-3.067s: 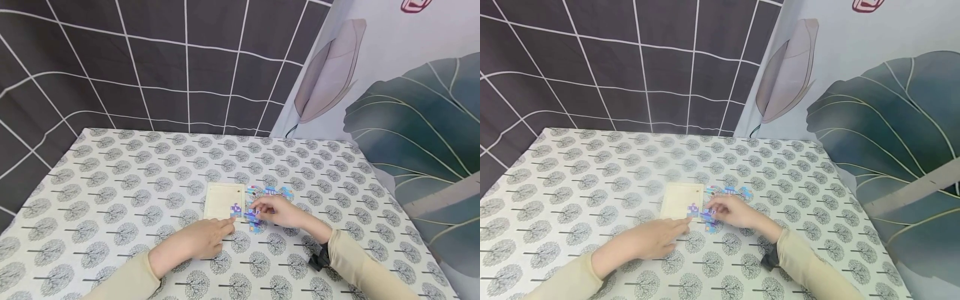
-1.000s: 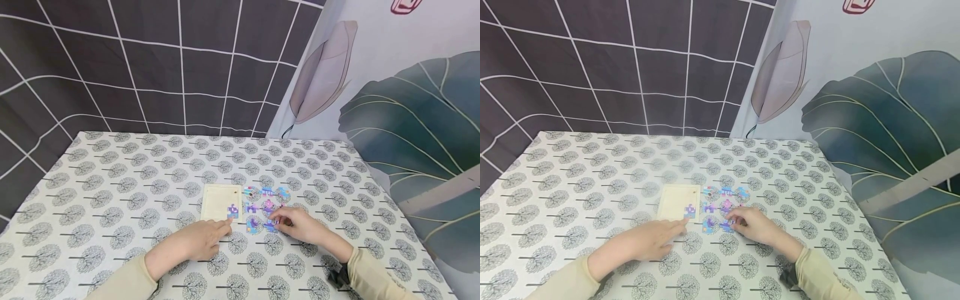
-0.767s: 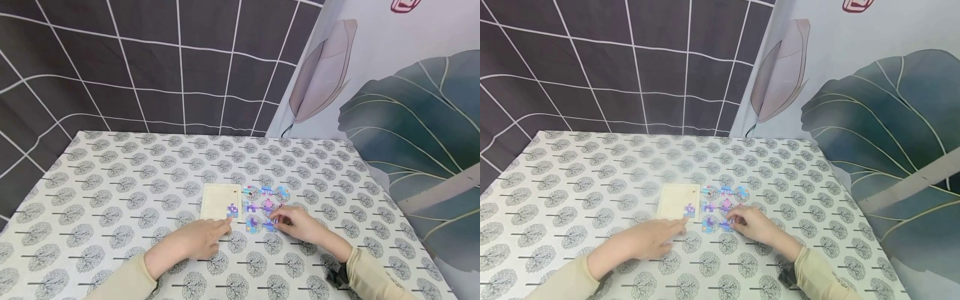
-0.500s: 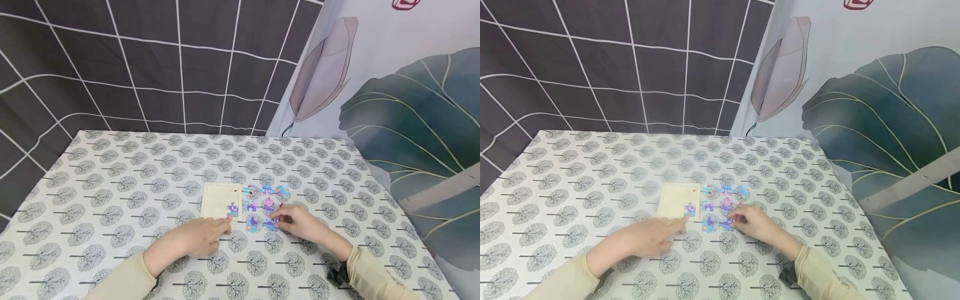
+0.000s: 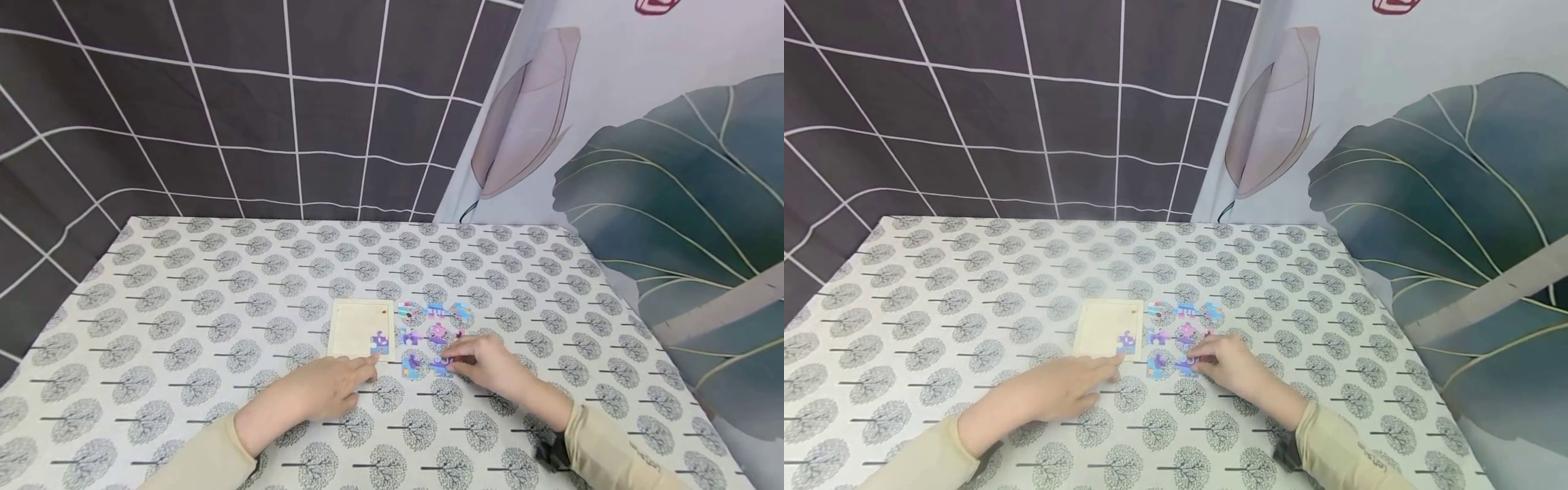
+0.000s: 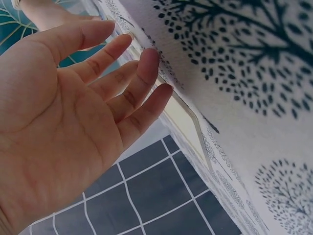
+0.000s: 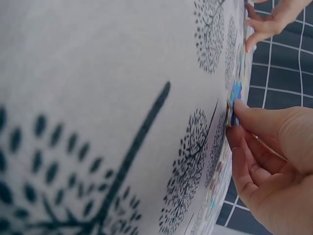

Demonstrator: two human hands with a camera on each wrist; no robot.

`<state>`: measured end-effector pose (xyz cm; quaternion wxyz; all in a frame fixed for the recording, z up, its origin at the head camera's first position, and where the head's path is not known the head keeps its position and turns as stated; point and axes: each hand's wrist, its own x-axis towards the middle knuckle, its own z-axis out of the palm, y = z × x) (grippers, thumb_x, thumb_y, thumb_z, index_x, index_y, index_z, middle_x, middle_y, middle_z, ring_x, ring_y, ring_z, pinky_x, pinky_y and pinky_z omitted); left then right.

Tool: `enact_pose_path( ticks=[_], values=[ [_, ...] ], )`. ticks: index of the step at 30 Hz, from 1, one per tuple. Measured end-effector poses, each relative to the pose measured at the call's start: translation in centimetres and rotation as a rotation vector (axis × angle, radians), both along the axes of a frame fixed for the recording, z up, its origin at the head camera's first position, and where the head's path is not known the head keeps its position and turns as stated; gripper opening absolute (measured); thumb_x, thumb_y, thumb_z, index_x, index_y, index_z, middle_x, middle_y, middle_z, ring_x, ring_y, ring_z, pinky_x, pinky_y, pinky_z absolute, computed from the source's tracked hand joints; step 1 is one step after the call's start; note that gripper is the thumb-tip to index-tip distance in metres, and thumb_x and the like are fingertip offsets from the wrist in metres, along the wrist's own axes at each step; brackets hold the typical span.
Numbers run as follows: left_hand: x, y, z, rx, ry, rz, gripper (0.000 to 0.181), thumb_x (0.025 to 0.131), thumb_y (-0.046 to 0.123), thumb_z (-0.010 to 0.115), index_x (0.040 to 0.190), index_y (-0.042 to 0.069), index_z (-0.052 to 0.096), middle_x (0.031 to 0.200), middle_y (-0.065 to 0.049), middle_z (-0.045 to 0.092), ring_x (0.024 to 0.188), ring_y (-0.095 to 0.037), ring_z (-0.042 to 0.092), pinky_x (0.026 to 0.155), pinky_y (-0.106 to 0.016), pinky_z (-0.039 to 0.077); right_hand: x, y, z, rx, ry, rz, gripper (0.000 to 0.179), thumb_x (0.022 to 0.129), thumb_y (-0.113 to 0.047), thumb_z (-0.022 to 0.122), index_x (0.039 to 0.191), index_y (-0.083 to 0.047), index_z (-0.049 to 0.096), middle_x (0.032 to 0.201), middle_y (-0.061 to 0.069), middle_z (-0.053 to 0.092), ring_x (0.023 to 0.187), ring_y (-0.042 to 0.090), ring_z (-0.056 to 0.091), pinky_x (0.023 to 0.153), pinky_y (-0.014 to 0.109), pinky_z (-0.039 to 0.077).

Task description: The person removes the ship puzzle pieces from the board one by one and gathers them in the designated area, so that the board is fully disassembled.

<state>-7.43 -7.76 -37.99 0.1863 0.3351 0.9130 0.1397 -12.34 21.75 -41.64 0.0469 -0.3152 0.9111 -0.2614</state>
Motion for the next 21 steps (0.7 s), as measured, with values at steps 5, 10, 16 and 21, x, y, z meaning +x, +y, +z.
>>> enact_pose_path(
  ticks=[5,10,16,21],
  values=[
    [-0.02,-0.02,-0.14,0.006,0.024,-0.010,0.037,0.090,0.015,0.056,0.126,0.012,0.054,0.148,-0.005,0.036,0.125,-0.026,0.048,0.108,-0.042,0.036,0.39,-0.01,0.02,0.052,0.043,0.002,0.024,0.077,-0.010,0.073,0.101,-0.011,0.072,0.103,0.003,0.070,0.098,0.022,0.064,0.090,0.041,0.051],
    [0.12,-0.16,-0.20,0.021,0.032,-0.017,0.037,0.089,0.015,0.056,0.127,0.011,0.054,0.148,-0.005,0.036,0.124,-0.027,0.048,0.107,-0.042,0.036,0.56,0.13,-0.28,0.048,0.061,0.028,0.026,0.078,-0.011,0.072,0.104,-0.010,0.070,0.104,0.003,0.069,0.094,0.018,0.064,0.086,0.035,0.054],
    [0.26,-0.49,-0.26,-0.005,0.041,-0.018,0.039,0.091,0.019,0.056,0.128,0.010,0.054,0.148,-0.008,0.035,0.125,-0.028,0.048,0.106,-0.043,0.038,0.75,0.27,-0.28,0.055,0.097,0.030,0.027,0.079,-0.015,0.072,0.106,-0.012,0.069,0.106,0.000,0.068,0.099,0.017,0.063,0.090,0.036,0.052],
    [0.33,-0.66,-0.03,-0.008,0.011,0.039,0.040,0.090,0.020,0.056,0.130,0.012,0.053,0.148,-0.013,0.034,0.120,-0.030,0.052,0.102,-0.045,0.042,0.78,0.29,-0.15,0.047,0.090,0.014,0.027,0.079,-0.015,0.072,0.106,-0.013,0.069,0.107,-0.002,0.067,0.100,0.017,0.063,0.091,0.037,0.052]
  ],
)
